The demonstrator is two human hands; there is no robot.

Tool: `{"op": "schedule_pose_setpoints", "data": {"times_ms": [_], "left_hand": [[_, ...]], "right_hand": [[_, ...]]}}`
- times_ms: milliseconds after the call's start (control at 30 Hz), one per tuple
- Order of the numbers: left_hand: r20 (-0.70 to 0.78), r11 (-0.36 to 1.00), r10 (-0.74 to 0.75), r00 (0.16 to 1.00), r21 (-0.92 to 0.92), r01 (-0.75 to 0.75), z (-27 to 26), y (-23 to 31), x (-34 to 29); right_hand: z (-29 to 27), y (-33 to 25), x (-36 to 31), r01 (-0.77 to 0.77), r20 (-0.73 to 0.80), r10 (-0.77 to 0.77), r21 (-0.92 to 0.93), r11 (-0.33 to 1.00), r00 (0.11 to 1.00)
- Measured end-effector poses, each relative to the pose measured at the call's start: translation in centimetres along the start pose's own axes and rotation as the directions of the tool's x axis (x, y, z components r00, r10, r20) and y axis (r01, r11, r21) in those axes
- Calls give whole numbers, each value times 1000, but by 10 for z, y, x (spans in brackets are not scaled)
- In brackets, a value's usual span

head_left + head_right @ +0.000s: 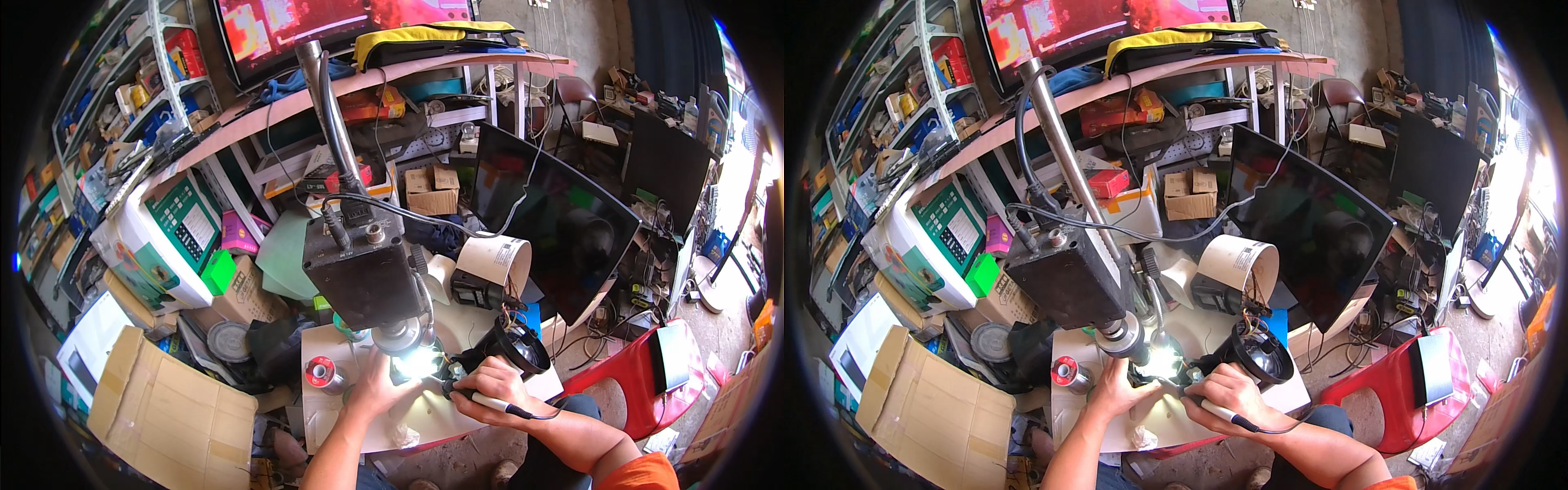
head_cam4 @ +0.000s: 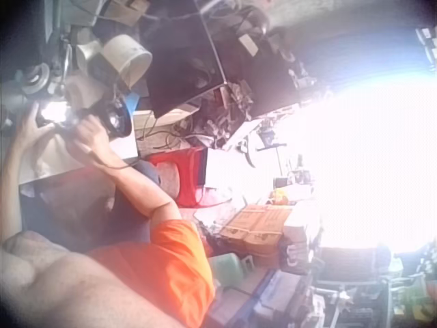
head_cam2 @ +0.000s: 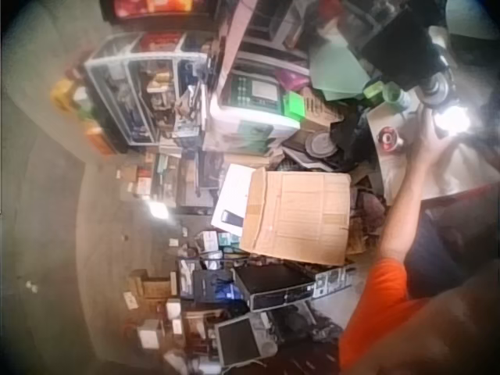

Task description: The person solders a small electronic component using a soldering iron and solder wire while holding the part with tweezers. They repeatedly apply heat and solder to the component under a microscope, occasionally cleaning the iron tip on a wet pad.

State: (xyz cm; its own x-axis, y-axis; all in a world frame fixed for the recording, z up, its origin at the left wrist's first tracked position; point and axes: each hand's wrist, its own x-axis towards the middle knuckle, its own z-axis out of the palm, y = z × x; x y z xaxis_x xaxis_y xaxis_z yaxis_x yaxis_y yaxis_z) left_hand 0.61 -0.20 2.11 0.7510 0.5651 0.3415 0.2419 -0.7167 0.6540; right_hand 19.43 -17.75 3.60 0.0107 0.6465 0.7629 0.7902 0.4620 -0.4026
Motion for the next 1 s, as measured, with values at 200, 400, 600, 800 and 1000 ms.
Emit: {"op": "schedule_pose_setpoints", "data": {"times_ms": [200,400,600,800,1000], "left_hand": [[-2,1000,11,1000,-2,-11,0,-1,0],[7,1000,-1,1000,1,1,0,-1,0],[5,1000,8,1000,18,-8,0,-1,1],[0,1000,10,1000,25,-10,1,-3,-1],[15,999,-7,1000,51,7,1,-7,-3]], "right_hand": [[-1,-2,1,-14,2,14,8,1000,1000],[0,1,-1,5,0,-5,-1,1000,1000],[-1,-2,2,-7,5,7,4,1000,1000],[-1,-1,0,6,18,-6,-15,1000,1000],[-2,-4,2,-16,12,16,-15,1000,1000]]}}
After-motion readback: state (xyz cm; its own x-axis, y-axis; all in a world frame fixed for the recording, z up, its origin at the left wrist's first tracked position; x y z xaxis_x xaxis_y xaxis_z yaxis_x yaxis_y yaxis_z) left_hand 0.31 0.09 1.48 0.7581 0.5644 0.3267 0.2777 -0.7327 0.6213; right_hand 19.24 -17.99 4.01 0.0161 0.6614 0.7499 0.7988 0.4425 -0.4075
